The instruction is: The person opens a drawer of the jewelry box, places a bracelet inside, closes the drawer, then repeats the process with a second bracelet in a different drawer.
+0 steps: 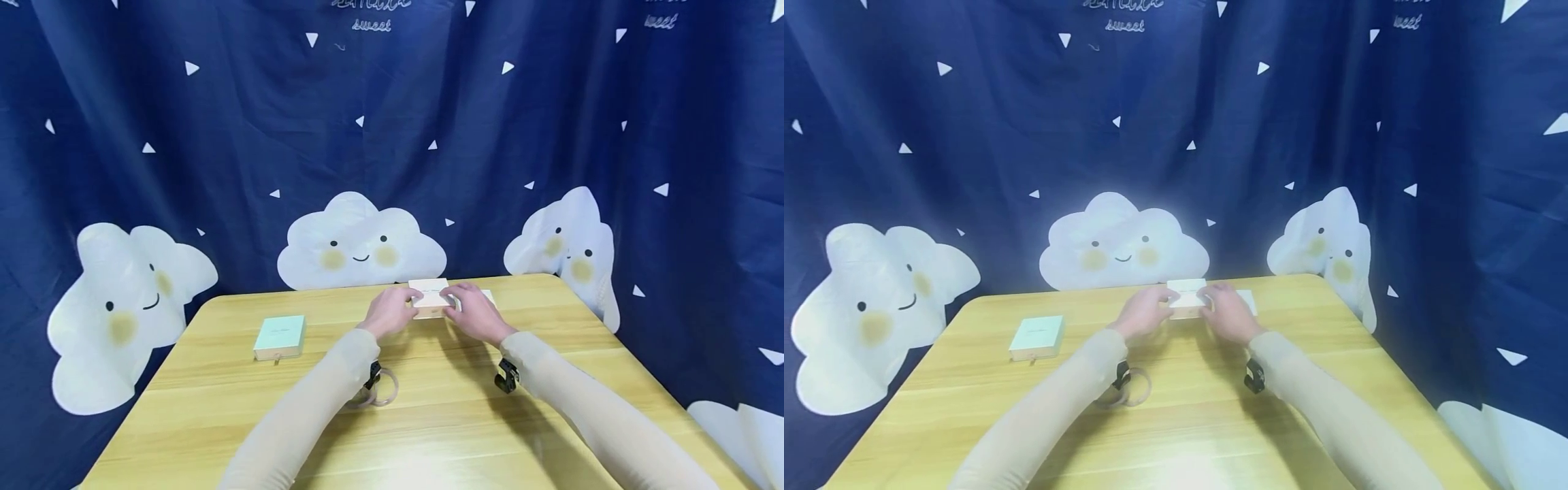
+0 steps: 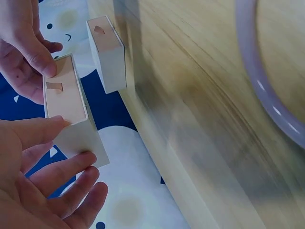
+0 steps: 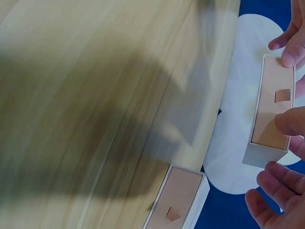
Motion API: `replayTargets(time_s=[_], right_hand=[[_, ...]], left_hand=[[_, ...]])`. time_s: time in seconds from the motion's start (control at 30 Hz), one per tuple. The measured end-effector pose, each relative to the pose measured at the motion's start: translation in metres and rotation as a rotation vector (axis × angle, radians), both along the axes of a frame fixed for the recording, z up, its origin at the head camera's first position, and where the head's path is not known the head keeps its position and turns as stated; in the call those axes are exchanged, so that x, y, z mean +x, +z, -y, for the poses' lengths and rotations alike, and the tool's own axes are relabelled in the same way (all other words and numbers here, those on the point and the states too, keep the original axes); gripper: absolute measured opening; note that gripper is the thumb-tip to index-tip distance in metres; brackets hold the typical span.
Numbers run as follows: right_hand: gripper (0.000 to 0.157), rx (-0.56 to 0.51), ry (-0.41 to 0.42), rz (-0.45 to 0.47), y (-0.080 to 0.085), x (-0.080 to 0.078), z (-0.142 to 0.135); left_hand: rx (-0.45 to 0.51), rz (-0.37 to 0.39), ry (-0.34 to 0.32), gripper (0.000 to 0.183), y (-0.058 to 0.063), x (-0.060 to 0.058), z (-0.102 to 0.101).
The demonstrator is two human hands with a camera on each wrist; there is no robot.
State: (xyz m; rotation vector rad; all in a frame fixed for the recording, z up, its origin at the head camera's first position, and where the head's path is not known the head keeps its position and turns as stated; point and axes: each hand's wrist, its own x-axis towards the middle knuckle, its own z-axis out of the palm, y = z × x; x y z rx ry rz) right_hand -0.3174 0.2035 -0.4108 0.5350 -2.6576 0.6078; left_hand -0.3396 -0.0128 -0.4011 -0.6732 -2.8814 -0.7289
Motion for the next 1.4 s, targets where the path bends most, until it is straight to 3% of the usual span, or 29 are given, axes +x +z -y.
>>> replayTargets(time_s=[0.23, 0.73, 1.0, 1.4], right_hand=[[0.032, -0.002, 0.025, -0.018, 0.000, 0.001, 0.014], [0.033, 0.018, 0.055, 0.042, -0.008, -0.003, 0.043], [0.034, 0.009, 0.084, 0.060, -0.015, -0.005, 0.058], [0.035, 0.032, 0.111, 0.096, -0.025, -0.010, 0.081]], left_hand=[[0.015, 0.019, 0.011, 0.037, 0.000, 0.004, 0.016], [0.029, 0.041, 0.050, 0.038, -0.006, 0.011, 0.047], [0.040, 0.027, 0.059, 0.035, -0.014, 0.012, 0.064], [0.058, 0.080, 0.122, 0.035, -0.024, 0.016, 0.084]])
